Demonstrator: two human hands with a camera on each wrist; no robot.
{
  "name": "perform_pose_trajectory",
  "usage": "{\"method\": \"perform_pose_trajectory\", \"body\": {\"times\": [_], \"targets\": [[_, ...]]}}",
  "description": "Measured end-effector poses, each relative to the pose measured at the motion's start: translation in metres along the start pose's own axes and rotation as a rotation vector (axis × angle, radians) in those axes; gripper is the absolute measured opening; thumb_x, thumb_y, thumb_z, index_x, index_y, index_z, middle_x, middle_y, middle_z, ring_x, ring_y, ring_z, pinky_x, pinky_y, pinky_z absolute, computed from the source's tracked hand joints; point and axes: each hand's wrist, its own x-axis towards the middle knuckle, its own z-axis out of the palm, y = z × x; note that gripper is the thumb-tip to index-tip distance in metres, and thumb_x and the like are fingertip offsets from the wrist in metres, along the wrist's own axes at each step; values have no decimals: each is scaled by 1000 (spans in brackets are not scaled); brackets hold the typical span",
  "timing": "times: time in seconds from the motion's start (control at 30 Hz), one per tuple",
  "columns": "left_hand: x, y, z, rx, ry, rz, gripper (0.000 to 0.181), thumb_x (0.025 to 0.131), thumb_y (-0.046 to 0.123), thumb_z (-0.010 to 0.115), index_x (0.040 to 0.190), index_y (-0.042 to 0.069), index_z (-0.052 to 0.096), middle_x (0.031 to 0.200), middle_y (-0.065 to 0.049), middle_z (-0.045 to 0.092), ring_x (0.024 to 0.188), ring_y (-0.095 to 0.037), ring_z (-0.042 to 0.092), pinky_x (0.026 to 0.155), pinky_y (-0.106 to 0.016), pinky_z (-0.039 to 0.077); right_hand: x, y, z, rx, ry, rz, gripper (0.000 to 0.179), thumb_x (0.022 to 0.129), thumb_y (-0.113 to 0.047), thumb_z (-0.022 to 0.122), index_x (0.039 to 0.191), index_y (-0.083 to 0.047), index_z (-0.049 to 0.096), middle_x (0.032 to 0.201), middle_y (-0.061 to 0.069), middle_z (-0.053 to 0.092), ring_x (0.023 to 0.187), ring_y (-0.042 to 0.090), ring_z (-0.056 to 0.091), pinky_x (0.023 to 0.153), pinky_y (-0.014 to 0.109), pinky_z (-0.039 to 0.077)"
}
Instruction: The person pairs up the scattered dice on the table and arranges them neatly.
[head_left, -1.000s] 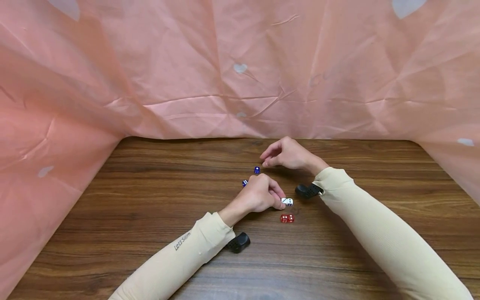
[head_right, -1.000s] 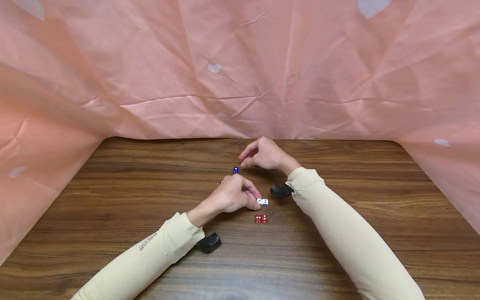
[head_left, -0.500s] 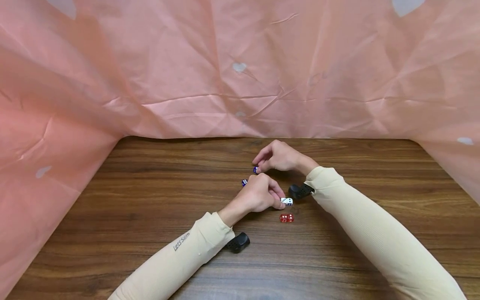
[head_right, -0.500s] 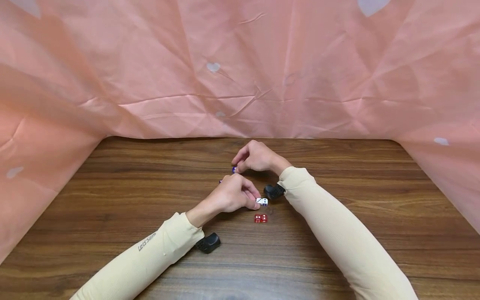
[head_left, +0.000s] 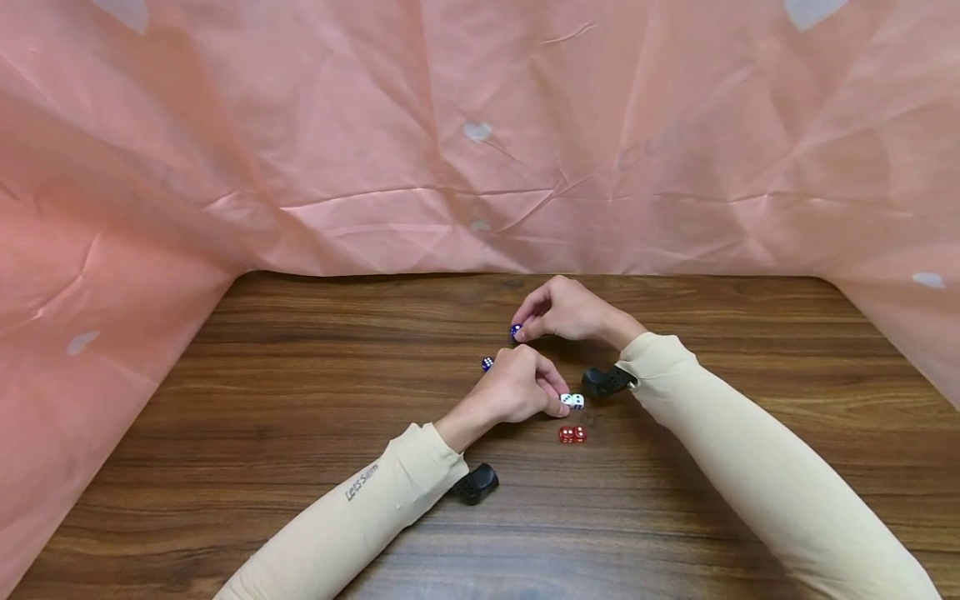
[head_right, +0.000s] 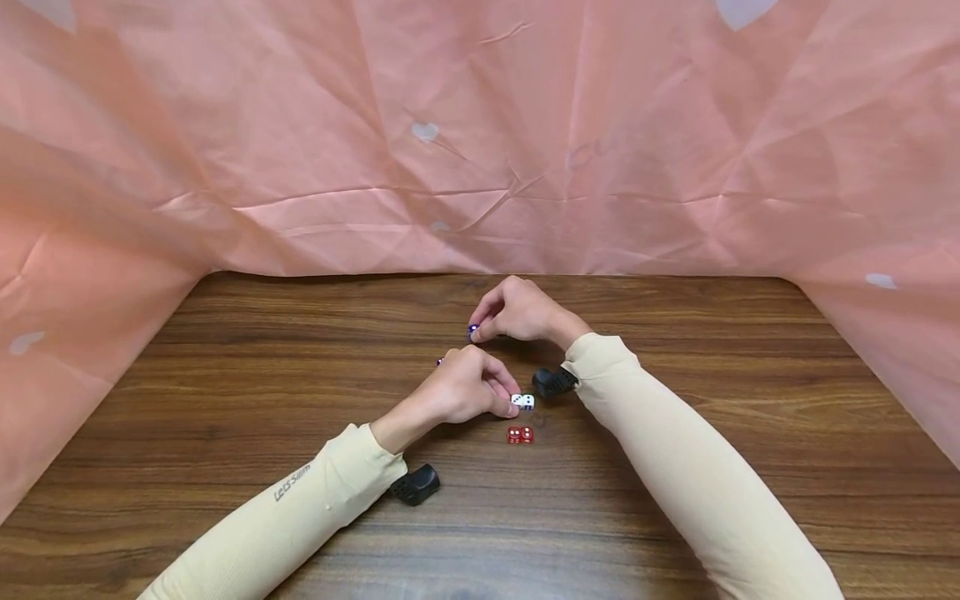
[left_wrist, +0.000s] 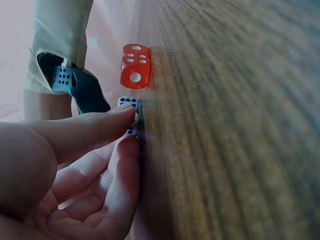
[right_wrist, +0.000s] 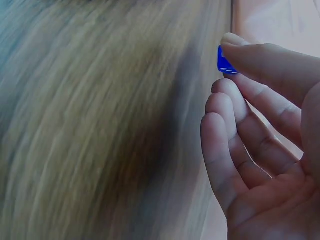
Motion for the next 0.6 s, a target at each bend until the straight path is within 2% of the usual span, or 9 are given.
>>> {"method": "perform_pose_trajectory", "body": {"times": [0.27, 0.47, 0.6], "targets": [[0, 1, 0, -1, 0, 0, 13, 78, 18, 95, 84, 20, 83, 76, 9, 80, 72, 2, 62, 68, -19, 44, -22, 5, -12, -5, 101, 2, 15, 88, -28, 88, 99, -19, 84, 90, -4, 81, 86, 9, 69, 79, 24, 52], [1, 2, 1, -17, -4, -7, 13, 78, 16, 94, 85, 19, 84, 76, 8, 80, 71, 2, 62, 66, -19, 44, -41, 7, -16, -60, 184, 32, 14, 89, -30, 87, 98, -19, 84, 88, -5, 81, 85, 10, 70, 79, 26, 52], [1, 2, 2, -22, -2, -12, 13, 78, 16, 94, 84, 19, 84, 75, 8, 80, 71, 1, 62, 67, -19, 44, -53, 8, -17, -57, 221, 62, 15, 89, -30, 86, 100, -20, 84, 89, -5, 82, 85, 10, 70, 79, 27, 53]]}}
